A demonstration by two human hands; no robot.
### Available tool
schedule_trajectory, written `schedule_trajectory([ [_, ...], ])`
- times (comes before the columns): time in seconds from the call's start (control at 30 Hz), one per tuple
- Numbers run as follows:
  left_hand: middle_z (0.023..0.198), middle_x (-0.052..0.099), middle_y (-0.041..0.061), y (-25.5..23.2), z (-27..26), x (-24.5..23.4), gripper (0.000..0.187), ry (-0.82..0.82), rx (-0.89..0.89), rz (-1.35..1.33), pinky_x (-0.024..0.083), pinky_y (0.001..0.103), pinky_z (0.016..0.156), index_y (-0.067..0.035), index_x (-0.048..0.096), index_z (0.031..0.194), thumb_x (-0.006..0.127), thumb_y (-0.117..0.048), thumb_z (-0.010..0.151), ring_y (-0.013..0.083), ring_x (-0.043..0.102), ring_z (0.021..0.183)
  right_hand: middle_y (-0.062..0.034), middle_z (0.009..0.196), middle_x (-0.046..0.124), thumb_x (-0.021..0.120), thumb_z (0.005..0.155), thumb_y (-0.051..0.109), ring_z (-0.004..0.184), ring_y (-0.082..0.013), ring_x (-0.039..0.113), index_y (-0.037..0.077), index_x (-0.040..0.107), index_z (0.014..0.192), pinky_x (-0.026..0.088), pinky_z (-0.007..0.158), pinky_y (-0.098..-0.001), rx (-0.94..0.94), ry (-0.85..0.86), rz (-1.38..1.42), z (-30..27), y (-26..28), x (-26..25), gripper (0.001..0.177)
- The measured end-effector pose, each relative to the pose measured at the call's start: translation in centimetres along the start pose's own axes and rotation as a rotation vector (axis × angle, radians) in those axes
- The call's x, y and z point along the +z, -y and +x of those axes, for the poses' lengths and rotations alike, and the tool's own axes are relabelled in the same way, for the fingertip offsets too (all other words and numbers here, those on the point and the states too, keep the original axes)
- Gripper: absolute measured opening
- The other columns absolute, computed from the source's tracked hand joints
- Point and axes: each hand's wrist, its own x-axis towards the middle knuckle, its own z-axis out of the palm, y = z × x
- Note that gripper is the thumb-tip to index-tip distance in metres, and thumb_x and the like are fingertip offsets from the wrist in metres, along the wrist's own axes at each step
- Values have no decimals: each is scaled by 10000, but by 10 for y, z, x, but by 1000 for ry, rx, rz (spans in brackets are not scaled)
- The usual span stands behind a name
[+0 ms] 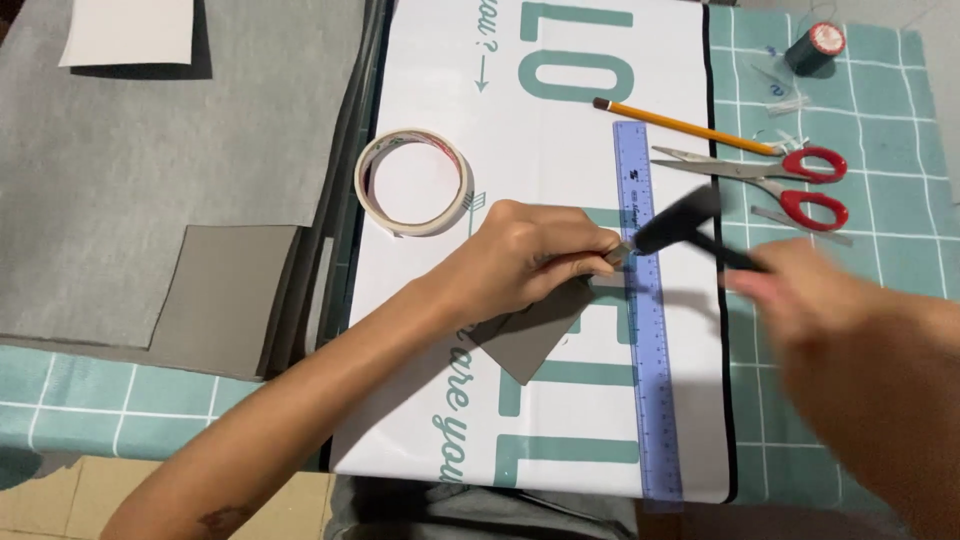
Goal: Using a multi-prong stitching chisel and a hammer to create holes in a leather piece on a workbench, followed by some trimming with a craft knife.
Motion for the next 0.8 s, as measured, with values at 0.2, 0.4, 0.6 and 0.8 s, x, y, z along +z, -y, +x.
schedule_trajectory([
  [0.2, 938, 722, 135, -5, -1, -2, 174, 10, -4, -4, 612, 307, 740, 38, 689, 1092, 661, -110, 1005, 254, 732, 801, -127, 1389, 618, 583, 791, -116, 1217, -281, 603, 76, 604, 1380, 427, 1102, -443, 366, 278, 1003, -2, -17, 18, 620],
  [0.4, 983, 749, 185, 1, -1, 3, 218, -17, 19, -8, 664, 338, 816, 74, 692, 1116, 710, -86, 968, 302, 781, 867, 15, 872, 317, 394, 1364, 232, 735, -105, 215, 59, 504, 1215, 156, 651, -267, 598, -177, 1133, -19, -37, 60, 254],
  [0.6, 976, 751, 170, 4, -5, 6, 209, -42, 2, -26, 668, 330, 829, 66, 683, 1130, 700, -74, 977, 295, 785, 864, -140, 1042, 660, 485, 1122, 177, 731, -325, 635, 71, 673, 1156, 480, 686, -463, 97, 63, 490, -1, -12, 14, 219],
  [0.8, 975, 739, 136, 2, -2, 2, 202, 4, -50, -16, 622, 309, 768, 25, 706, 1121, 652, -134, 1008, 261, 747, 815, 161, 529, 464, 410, 1183, 570, 425, -77, 444, 316, 516, 993, 333, 454, -236, -12, 150, -108, 9, 13, -46, 335],
])
